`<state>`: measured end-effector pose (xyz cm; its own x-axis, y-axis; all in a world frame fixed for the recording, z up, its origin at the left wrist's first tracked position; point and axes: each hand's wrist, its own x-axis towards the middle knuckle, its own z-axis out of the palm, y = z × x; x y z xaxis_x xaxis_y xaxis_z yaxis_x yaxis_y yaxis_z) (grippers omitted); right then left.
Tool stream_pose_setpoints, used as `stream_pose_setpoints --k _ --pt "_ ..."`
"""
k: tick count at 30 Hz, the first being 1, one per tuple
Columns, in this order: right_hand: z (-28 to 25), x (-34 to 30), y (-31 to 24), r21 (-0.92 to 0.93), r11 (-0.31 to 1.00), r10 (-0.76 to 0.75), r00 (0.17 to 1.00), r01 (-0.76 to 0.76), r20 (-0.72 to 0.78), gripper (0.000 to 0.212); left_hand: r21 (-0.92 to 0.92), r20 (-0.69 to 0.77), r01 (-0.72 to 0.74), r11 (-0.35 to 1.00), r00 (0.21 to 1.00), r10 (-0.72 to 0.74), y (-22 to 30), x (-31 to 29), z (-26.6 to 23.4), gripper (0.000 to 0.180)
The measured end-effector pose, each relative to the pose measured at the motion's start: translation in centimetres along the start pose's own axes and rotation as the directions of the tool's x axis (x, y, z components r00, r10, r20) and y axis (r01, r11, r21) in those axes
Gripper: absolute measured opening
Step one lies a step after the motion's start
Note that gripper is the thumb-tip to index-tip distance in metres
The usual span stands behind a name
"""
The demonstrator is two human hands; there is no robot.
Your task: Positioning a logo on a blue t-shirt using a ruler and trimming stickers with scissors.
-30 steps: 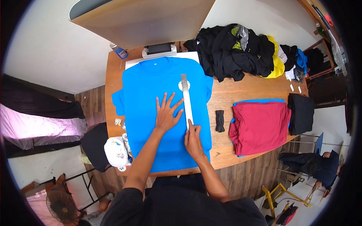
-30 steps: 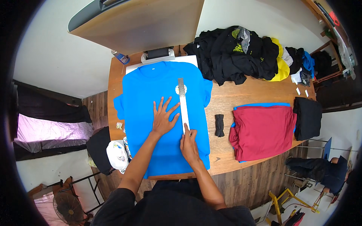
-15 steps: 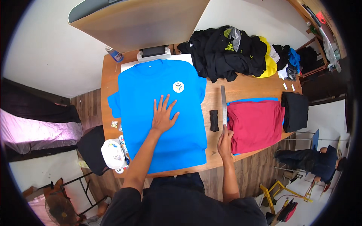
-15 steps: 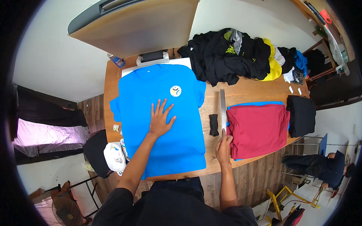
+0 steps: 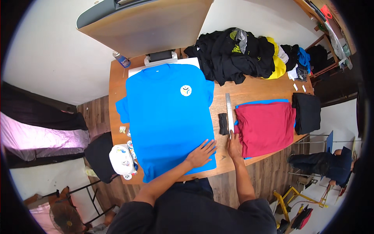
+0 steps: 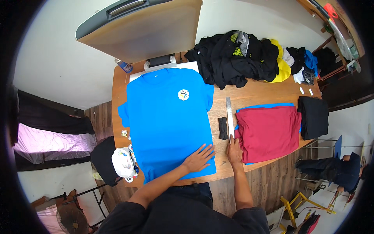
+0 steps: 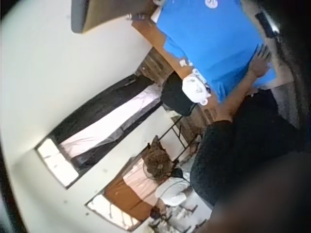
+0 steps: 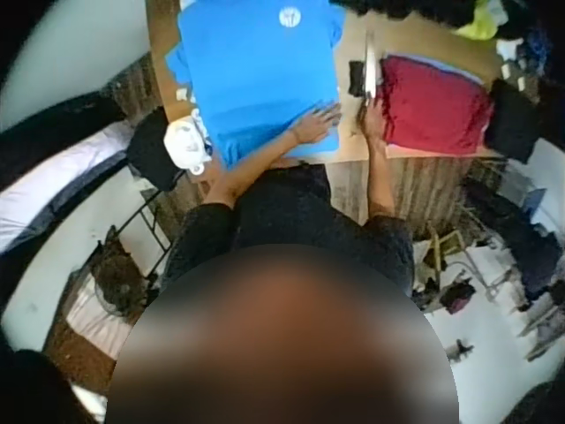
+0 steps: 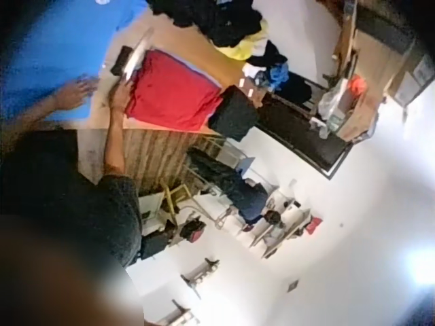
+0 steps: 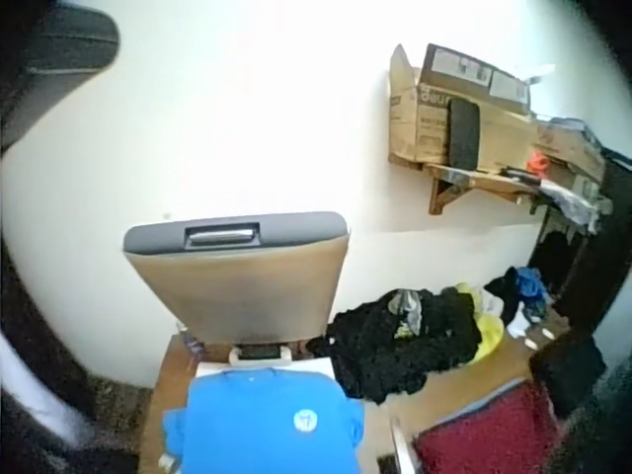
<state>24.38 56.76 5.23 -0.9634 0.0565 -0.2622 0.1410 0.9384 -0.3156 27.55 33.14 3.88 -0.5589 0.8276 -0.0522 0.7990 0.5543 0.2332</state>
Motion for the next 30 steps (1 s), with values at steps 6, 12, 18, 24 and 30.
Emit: stream_pose_setpoints --k 6,12,18,24,30 --pt "1.7 0.4 1.2 -0.125 0.989 -0.077 0.997 0.073 -0.023 0.055 0.062 0.124 -0.131 0.989 0.985 0.122 1.5 0.8 0.6 0.055" --pt "1.4 0.8 0.5 -0.16 0.985 -0.069 0.997 0.072 0.019 0.057 -0.432 0.194 -0.071 0.899 0.966 0.17 3.9 -2.7 1.4 0.043" --pt "1.3 0.8 1.1 -0.126 0.99 -0.054 0.998 0.057 0.027 0.058 -0.518 -0.201 -0.032 0.855 0.976 -0.085 2.3 -9.0 1.6 0.035" --pt "-1.1 1.0 -5.9 0.112 0.992 -0.011 0.906 0.065 -0.423 0.044 -0.337 -0.455 0.461 0.821 0.683 -0.571 -4.1 -12.5 -2.7 0.05" --pt "3.8 0.7 -16.9 -0.004 0.815 -0.529 0.741 0.579 -0.413 0.044 -0.237 -0.424 0.737 0.633 0.508 -0.75 -7.8 -13.6 -3.2 0.065"
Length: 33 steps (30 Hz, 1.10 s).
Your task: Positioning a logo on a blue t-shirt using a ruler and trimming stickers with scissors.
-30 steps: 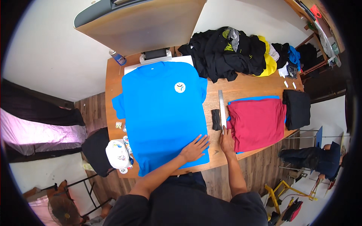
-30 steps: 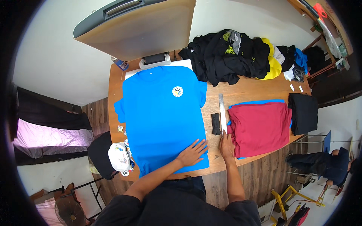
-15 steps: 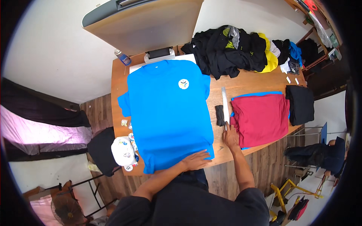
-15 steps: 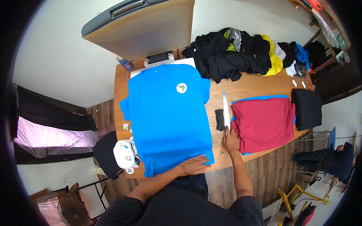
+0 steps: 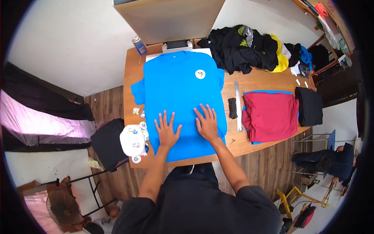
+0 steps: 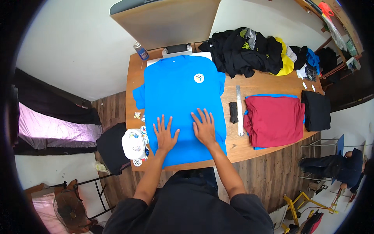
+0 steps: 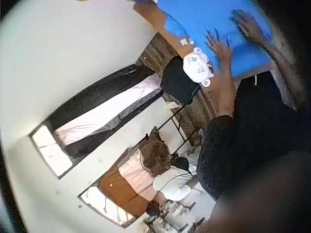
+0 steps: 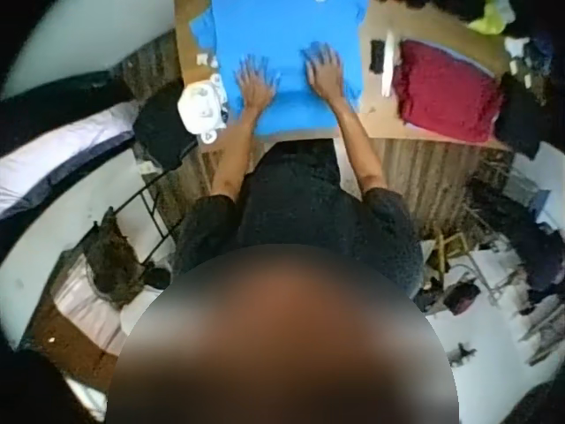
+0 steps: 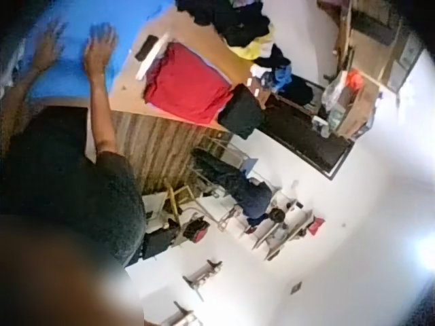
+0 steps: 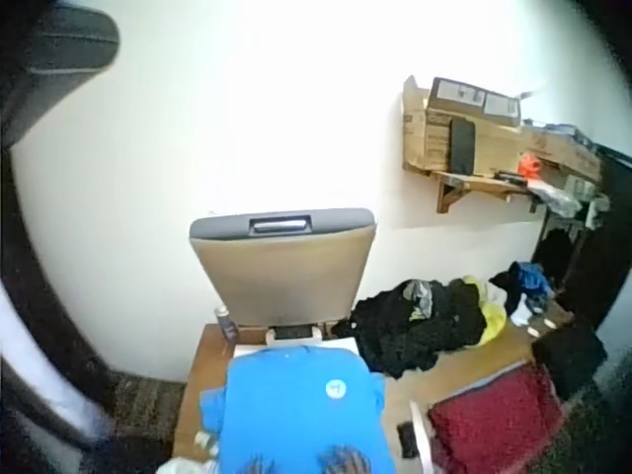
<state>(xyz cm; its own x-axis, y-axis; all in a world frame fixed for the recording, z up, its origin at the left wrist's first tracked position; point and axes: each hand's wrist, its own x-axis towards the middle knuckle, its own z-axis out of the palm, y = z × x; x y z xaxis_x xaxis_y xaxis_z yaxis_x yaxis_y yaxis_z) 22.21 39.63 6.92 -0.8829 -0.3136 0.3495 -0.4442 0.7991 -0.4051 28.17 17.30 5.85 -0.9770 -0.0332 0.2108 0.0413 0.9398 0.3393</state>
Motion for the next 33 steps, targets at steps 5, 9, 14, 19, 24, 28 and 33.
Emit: stream_pose_setpoints --k 5,9,14,19,24,28,33 --pt "-1.7 -3.1 1.6 -0.242 0.969 0.083 0.986 -0.045 0.146 0.049 0.158 -0.066 -0.099 0.983 0.992 0.11 -4.8 -5.0 -1.1 0.071" --pt "-1.8 -7.9 4.9 -0.246 0.935 0.265 0.964 -0.256 0.005 0.054 -0.189 -0.004 0.248 0.95 0.967 -0.254 -3.9 -8.9 -0.9 0.069" --pt "-2.0 -12.3 5.0 0.174 0.851 0.502 0.865 -0.496 0.011 0.056 -0.411 -0.188 0.312 0.856 0.89 -0.415 -4.7 -13.1 1.1 0.062" --pt "-1.9 -13.3 7.1 0.401 0.726 0.61 0.792 -0.558 -0.002 0.032 -0.578 -0.035 0.494 0.65 0.781 -0.624 -6.9 -14.3 1.5 0.041" --pt "-1.5 -15.5 9.2 0.406 0.737 0.599 0.801 -0.541 -0.019 0.021 -0.663 0.088 0.557 0.5 0.721 -0.687 -6.8 -15.4 0.5 0.032" --pt "-1.0 -17.3 8.9 0.425 0.771 0.542 0.839 -0.474 -0.048 0.02 -0.682 -0.026 0.379 0.626 0.842 -0.538 -10.3 -19.1 2.2 0.031" --pt "-1.8 -22.7 10.3 0.348 0.657 0.624 0.742 -0.669 0.246 0.02 -0.667 0.242 0.574 0.475 0.77 -0.59 -8.2 -20.6 0.0 0.027"
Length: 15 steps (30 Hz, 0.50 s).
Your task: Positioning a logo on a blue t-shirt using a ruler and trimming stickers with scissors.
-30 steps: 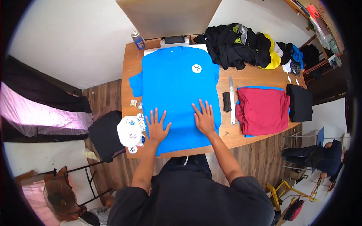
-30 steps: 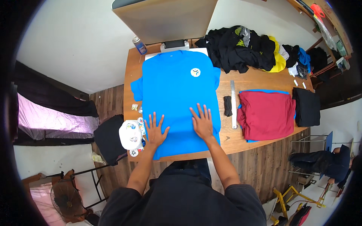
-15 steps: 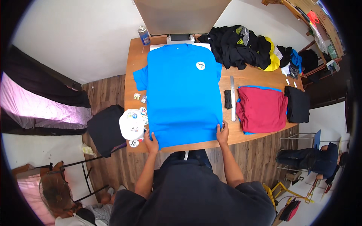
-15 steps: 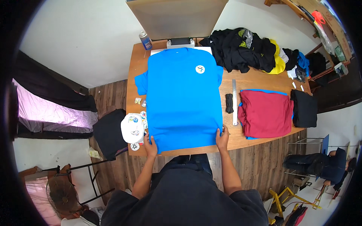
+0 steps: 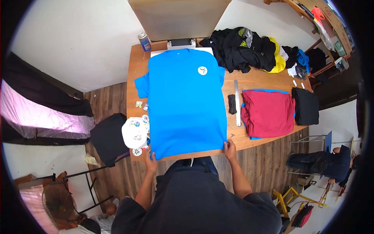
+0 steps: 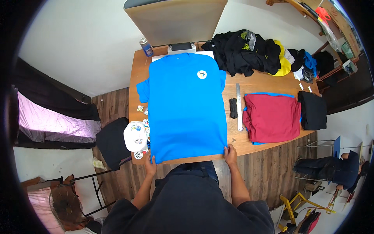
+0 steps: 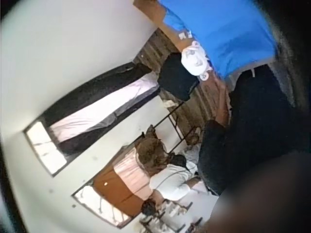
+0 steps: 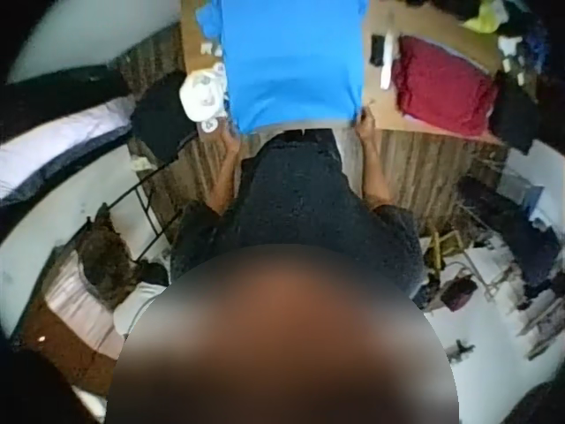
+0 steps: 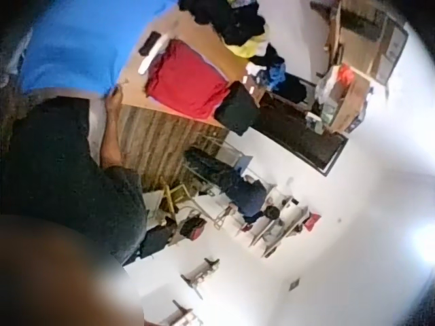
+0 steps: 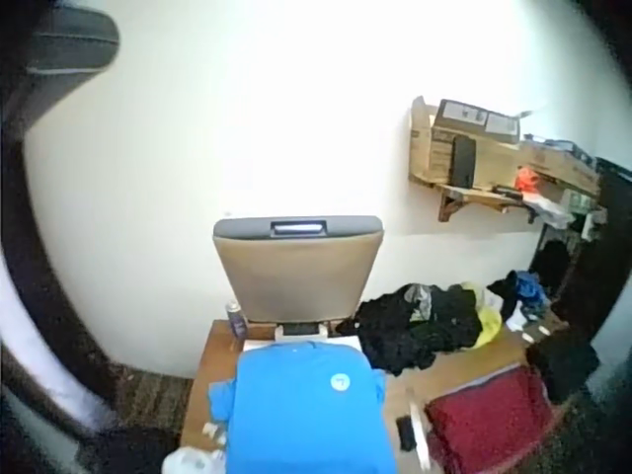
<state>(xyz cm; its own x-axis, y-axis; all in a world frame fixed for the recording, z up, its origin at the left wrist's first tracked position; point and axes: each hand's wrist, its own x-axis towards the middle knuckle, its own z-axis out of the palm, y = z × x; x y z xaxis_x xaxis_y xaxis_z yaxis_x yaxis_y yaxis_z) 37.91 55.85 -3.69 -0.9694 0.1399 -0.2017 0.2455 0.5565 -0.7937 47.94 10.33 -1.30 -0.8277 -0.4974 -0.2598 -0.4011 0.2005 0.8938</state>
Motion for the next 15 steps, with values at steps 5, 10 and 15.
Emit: stream_pose_setpoints --k 5,10,15 --pt "0.0 -0.3 -1.1 -0.181 0.954 -0.263 0.956 0.239 -0.128 0.011 0.065 0.122 0.071 0.995 0.989 -0.078 -0.9 -1.8 -3.1 0.027" --pt "-1.5 0.1 -4.1 -0.38 0.924 -0.057 0.998 0.049 -0.01 0.006 0.61 0.295 -0.174 0.773 0.955 -0.018 0.5 -4.0 -6.4 0.041" --pt "-2.3 3.9 -6.1 -0.321 0.938 -0.214 0.948 0.132 -0.234 0.017 0.564 0.421 -0.178 0.806 0.902 -0.095 8.3 -2.9 -4.0 0.043"
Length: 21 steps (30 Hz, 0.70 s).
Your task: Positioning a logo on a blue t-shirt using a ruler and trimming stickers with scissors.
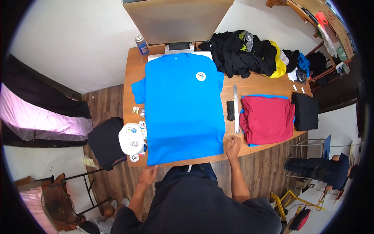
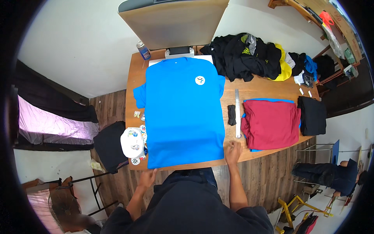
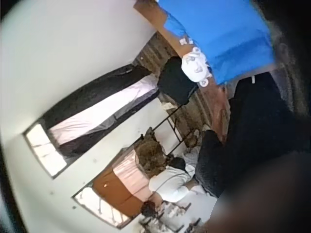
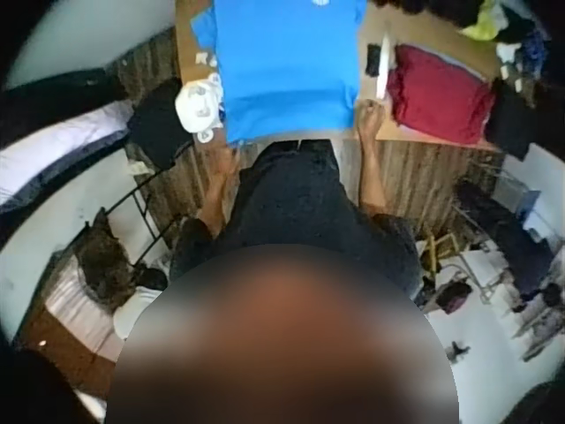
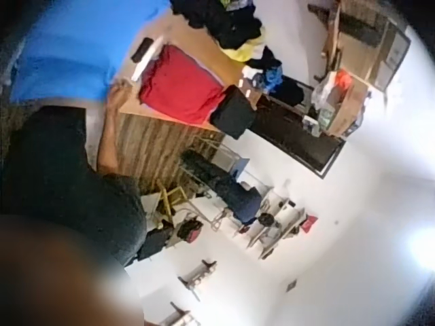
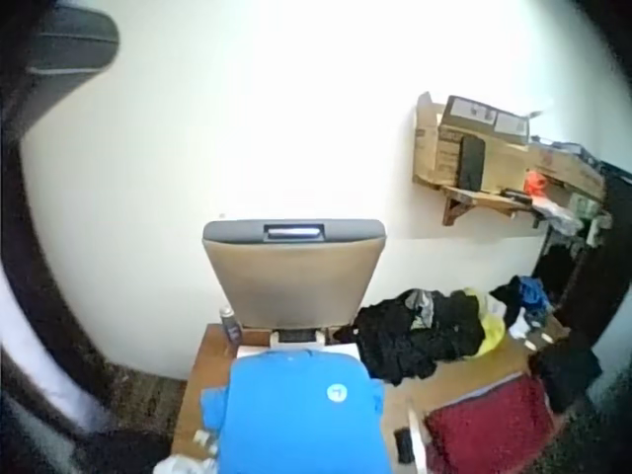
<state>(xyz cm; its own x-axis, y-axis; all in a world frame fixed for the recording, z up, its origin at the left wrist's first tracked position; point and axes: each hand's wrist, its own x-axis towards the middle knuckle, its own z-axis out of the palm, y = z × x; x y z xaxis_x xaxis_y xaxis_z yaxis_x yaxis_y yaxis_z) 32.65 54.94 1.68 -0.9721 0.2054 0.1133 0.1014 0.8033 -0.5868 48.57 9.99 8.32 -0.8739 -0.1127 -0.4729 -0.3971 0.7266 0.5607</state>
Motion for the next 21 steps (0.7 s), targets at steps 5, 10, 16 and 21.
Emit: stream_pose_setpoints --k 5,10,16,21 --pt "4.5 7.9 -10.5 0.087 0.929 -0.35 0.931 0.359 -0.102 0.028 0.018 -0.417 -0.578 0.816 0.737 0.532 9.4 13.0 -2.5 0.012" --pt "8.8 13.7 -21.3 0.089 0.888 -0.457 0.886 0.45 0.081 0.045 0.302 -0.462 -0.464 0.833 0.693 0.554 15.9 25.7 -6.0 0.043" --pt "10.2 14.7 -18.9 -0.148 0.864 -0.441 0.865 0.482 0.239 0.057 0.535 -0.445 -0.141 0.833 0.791 0.42 13.3 28.9 -7.8 0.056" --pt "7.0 12.2 -15.3 -0.245 0.936 -0.219 0.962 0.254 0.161 0.056 0.227 -0.535 -0.215 0.95 0.788 0.306 8.6 29.0 -8.5 0.058"
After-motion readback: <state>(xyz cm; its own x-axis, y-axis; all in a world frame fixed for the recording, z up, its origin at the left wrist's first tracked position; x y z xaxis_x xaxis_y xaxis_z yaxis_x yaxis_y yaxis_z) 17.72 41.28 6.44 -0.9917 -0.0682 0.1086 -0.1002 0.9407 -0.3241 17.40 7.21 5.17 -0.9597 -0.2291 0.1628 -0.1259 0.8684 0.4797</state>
